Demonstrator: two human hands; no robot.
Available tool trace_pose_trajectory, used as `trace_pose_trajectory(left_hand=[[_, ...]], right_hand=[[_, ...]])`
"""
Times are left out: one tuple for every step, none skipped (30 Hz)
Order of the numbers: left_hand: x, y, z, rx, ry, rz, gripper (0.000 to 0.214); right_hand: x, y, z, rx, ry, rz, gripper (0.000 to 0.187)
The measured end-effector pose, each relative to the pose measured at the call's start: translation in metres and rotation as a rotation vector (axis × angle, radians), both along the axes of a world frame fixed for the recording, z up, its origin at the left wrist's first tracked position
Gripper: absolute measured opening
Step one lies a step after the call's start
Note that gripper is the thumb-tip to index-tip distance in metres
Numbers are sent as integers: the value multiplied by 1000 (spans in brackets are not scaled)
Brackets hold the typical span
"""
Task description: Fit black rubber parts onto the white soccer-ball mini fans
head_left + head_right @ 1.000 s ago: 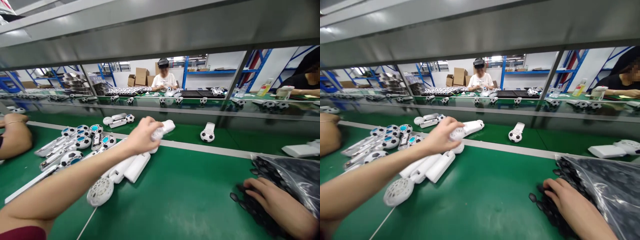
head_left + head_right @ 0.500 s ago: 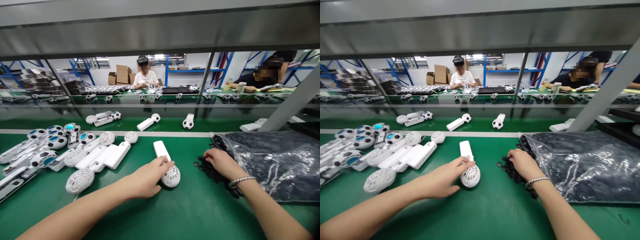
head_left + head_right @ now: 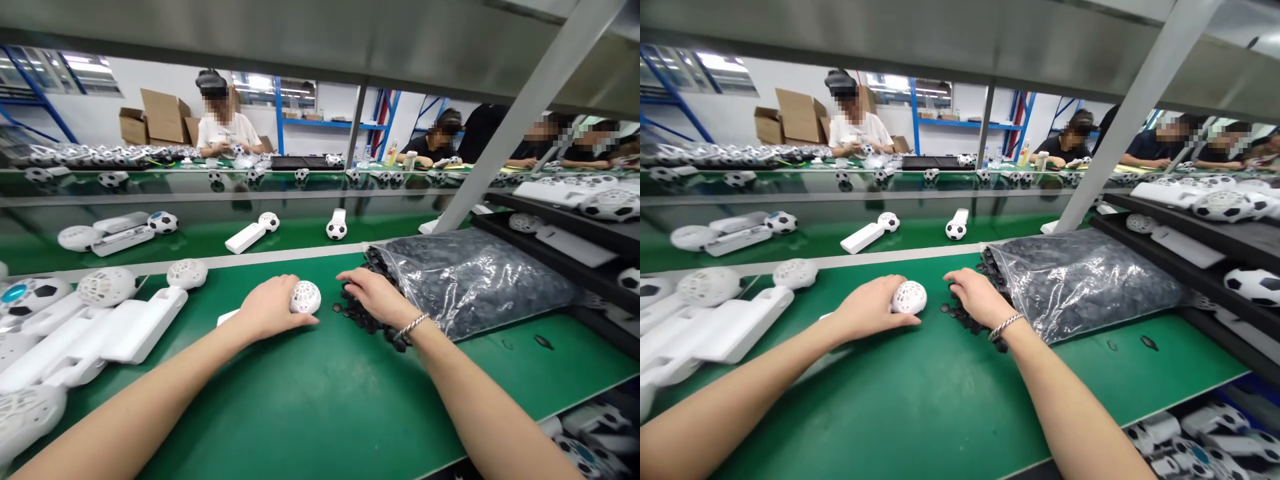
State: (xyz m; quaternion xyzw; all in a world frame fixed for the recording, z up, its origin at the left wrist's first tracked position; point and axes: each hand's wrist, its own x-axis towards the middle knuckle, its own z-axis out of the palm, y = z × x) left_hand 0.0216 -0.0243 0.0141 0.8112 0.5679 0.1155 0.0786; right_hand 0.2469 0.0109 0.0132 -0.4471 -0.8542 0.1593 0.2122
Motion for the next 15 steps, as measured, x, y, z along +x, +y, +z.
trace_pose_trajectory(left_hand=[[-2, 0, 0, -28, -39, -4, 68], [-5, 0, 0, -53, -74, -18, 68], [-7, 0, 0, -73, -104, -29, 68], [-9, 1, 0, -90, -128, -36, 68], [-10, 1, 1, -105, -146, -42, 69], [-11, 1, 1, -116, -157, -44, 69], [-10, 1, 1, -124, -164, -41, 69], [-9, 1, 0, -126, -166, -25, 69], [-8, 0, -1, -124, -162, 0, 69], [-6, -1, -1, -119, -153, 29, 68], [-4, -2, -2, -109, -140, 58, 67], [-2, -3, -2, -97, -125, 83, 66], [0, -5, -2, -87, -110, 98, 66], [1, -6, -2, -80, -99, 106, 66], [1, -8, -1, -78, -96, 109, 66]], right_hand=[[-4, -4, 1, -41, 94, 54, 20], [-8, -8, 2, -105, 187, 93, 17], [-13, -12, 2, -183, 265, 114, 14], [-17, -16, 2, -257, 333, 123, 12], [-20, -20, 2, -303, 378, 133, 10], [-23, -23, 1, -302, 395, 143, 8], [-26, -25, 1, -256, 384, 153, 7], [-27, -27, 1, -185, 359, 159, 6], [-28, -28, 1, -113, 331, 161, 5], [-29, -29, 1, -59, 312, 159, 4], [-29, -30, 1, -40, 310, 155, 4], [-29, -31, 1, -59, 327, 152, 4], [-30, -31, 1, -105, 355, 150, 4], [-30, -32, 1, -163, 384, 149, 4], [-31, -32, 1, -214, 401, 150, 5]])
